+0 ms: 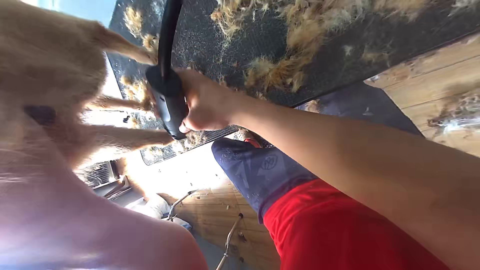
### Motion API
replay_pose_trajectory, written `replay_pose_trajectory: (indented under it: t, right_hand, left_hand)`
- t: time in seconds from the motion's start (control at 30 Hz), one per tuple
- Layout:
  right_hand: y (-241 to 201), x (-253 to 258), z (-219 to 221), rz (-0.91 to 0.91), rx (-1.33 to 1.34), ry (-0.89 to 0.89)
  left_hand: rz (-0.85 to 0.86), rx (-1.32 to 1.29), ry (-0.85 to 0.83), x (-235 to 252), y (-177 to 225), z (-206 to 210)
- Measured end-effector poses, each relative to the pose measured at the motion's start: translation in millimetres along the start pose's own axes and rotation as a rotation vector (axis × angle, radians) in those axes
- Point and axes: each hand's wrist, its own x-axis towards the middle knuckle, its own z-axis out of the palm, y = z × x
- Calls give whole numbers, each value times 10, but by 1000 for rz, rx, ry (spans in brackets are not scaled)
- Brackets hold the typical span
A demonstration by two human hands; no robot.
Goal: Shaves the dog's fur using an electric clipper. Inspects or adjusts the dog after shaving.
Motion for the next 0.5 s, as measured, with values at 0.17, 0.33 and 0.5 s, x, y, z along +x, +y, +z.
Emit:
replay_pose_trajectory:
  t: [0.17, 0.33, 0.5]
  right_hand:
    - [-106, 66, -142, 155, -180, 115]
    - [-568, 169, -662, 208, -183, 590]
    - [-1251, 359, -1085, 110, 69, 675]
  left_hand:
    - [-81, -1838, -320, 105, -127, 285]
    - [-252, -2219, -377, 158, -28, 563]
    - [-354, -1914, -221, 96, -312, 934]
